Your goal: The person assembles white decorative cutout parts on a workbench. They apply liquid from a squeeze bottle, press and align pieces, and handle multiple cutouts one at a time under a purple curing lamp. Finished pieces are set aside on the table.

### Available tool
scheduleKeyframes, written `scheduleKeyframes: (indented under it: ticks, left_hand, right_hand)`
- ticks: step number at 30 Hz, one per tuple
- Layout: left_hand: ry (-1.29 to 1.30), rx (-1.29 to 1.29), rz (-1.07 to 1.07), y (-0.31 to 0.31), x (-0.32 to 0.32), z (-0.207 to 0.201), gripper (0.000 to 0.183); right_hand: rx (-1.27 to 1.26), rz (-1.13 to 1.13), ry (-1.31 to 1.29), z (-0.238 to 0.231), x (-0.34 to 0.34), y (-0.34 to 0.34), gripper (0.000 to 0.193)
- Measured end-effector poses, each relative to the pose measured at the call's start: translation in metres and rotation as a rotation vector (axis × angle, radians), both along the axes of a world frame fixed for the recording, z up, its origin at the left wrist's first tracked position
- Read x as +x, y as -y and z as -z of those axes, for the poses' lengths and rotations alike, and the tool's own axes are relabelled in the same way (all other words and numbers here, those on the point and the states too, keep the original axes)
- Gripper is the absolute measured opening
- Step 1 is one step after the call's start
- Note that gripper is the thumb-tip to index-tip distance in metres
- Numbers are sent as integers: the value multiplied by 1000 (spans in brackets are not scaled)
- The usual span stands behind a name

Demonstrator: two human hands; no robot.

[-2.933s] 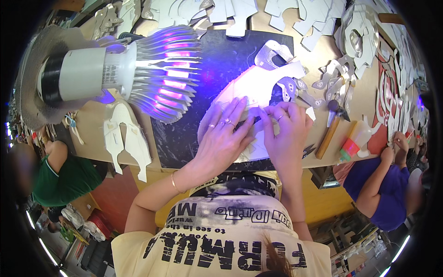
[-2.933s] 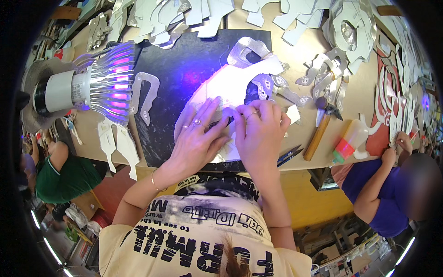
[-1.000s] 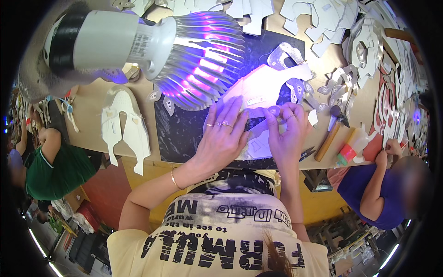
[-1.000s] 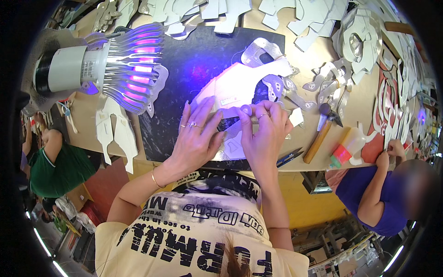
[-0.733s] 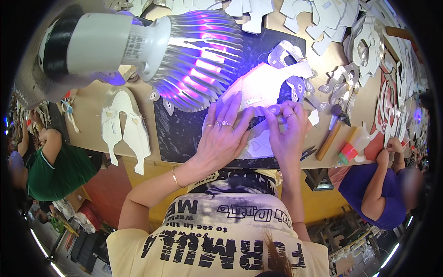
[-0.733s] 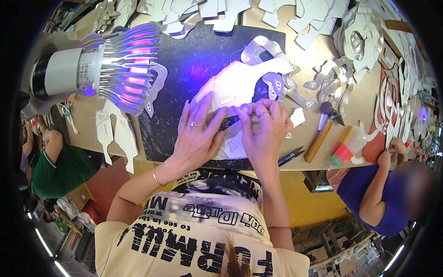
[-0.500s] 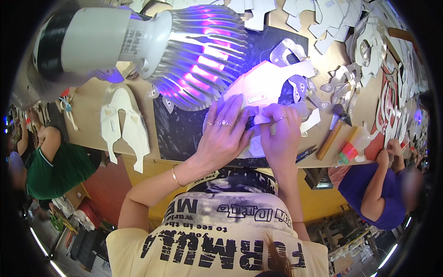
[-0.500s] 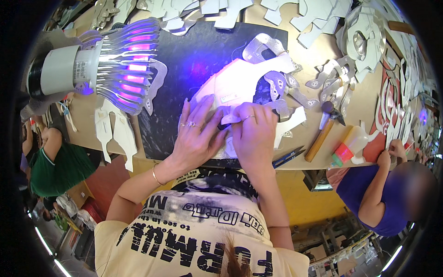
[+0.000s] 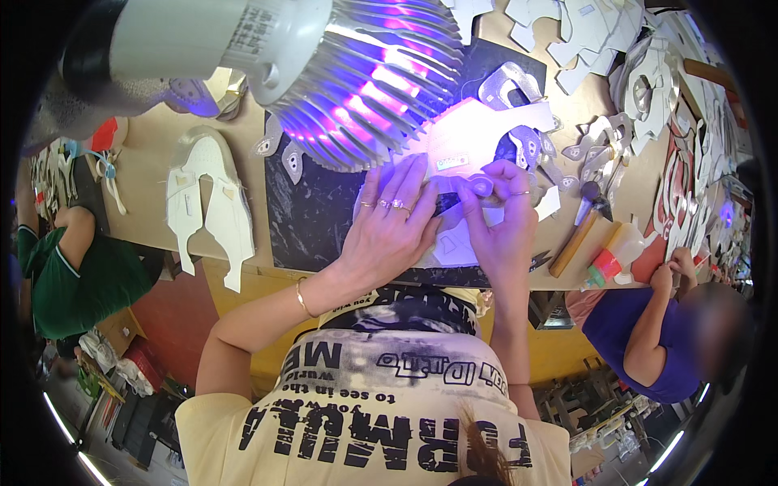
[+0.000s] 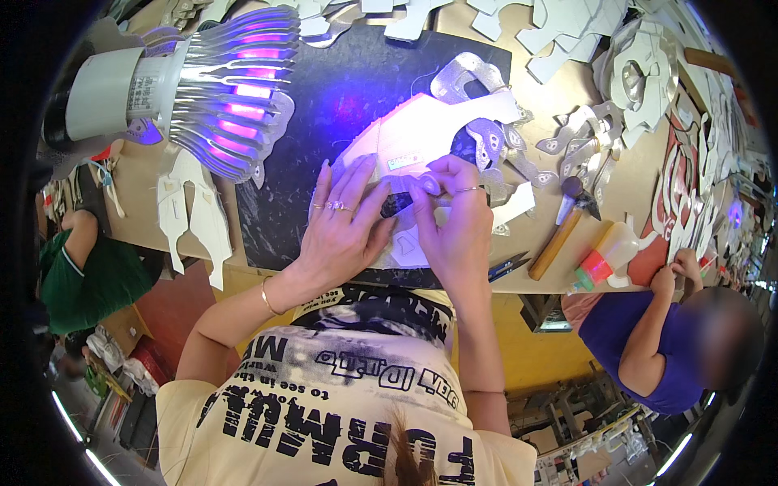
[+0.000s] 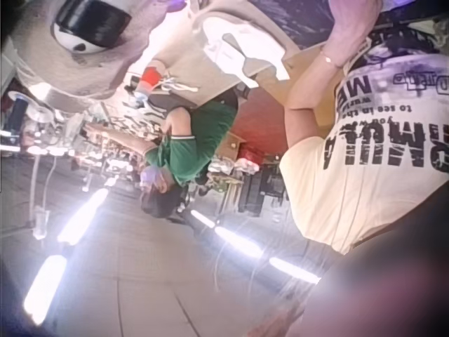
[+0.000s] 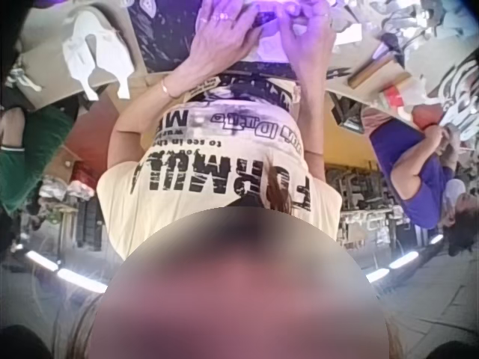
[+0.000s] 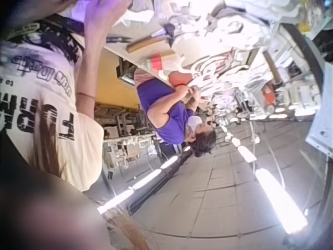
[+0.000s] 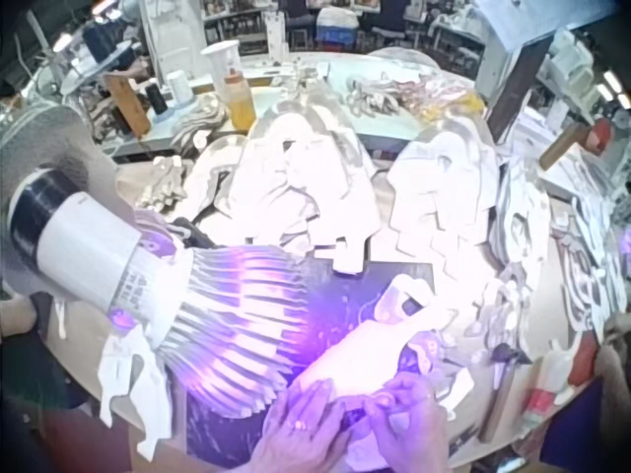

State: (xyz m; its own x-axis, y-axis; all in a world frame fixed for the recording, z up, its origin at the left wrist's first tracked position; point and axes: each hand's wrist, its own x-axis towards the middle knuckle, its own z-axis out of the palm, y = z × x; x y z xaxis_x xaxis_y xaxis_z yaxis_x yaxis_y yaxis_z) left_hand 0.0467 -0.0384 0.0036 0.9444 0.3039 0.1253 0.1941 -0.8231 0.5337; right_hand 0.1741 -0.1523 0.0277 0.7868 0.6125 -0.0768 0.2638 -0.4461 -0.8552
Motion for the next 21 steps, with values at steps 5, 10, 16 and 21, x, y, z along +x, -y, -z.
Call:
scheduleKeyframes:
  ticks: [5,10,16,21]
  left_hand:
    - [16,88,1,0,0,1,49]
    - [43,29,8,0,1,2,51]
    - [86,42,5,-1,1,4,50]
    - [91,59,-4,1,2,5,48]
  right_hand:
    - [-48,10,-115,-5,1,0,32]
    - [-303,-192,446,-16,-10,-1,29]
    - [-349,-105,501,-13,-24,-3,28]
    - [-268,-158,518,-9,-9,2,22]
